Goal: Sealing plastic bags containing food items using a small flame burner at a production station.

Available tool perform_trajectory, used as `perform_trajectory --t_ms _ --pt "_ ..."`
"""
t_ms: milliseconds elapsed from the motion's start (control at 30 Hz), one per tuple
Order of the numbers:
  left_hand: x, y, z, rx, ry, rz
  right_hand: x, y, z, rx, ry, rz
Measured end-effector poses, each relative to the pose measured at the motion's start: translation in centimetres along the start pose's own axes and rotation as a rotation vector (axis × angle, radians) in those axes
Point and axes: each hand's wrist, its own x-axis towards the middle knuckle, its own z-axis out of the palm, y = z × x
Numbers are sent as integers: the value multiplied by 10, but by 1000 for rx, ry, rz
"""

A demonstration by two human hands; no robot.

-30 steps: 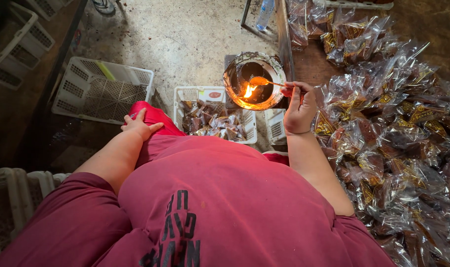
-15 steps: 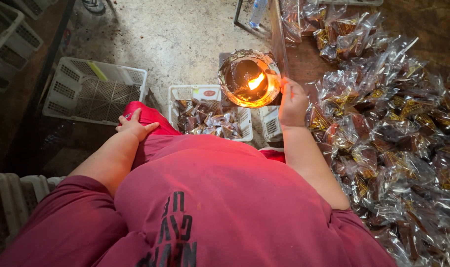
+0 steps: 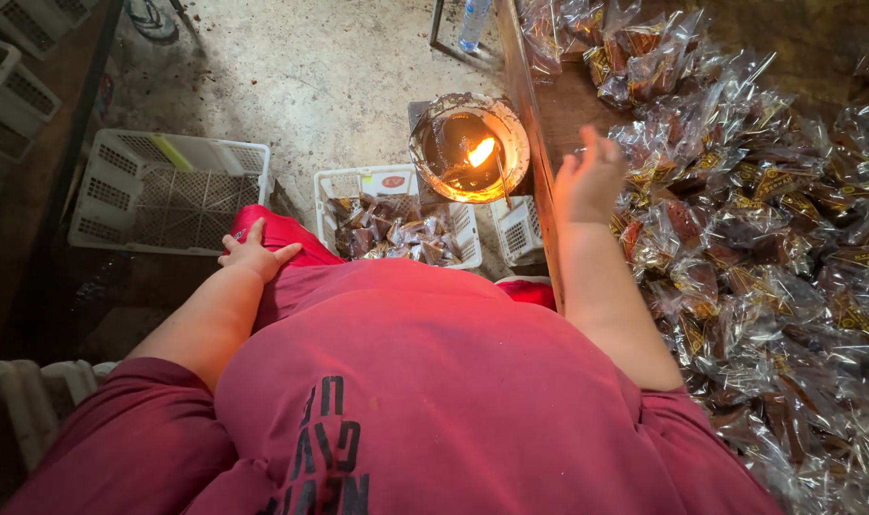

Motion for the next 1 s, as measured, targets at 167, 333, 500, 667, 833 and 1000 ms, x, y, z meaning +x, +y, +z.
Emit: perform_trajectory --t_ms 167,333,500,667,833,1000 --pt "-14 9 -3 0 26 -1 13 81 13 -142 -157 326" --pt "-69 80 -30 -54 177 211 14 24 -42 316 78 280" --pt "-180 158 -48 -965 -469 704 -34 -145 -153 1146 -239 203" --pt "-213 180 -5 -1382 -1065 704 -62 -87 -63 1128 -523 -103" --pt "-162 181 35 -1562 -785 589 -93 -74 -43 818 -265 207" --pt "-124 187 70 -1294 -555 831 -101 -40 28 772 -272 -128"
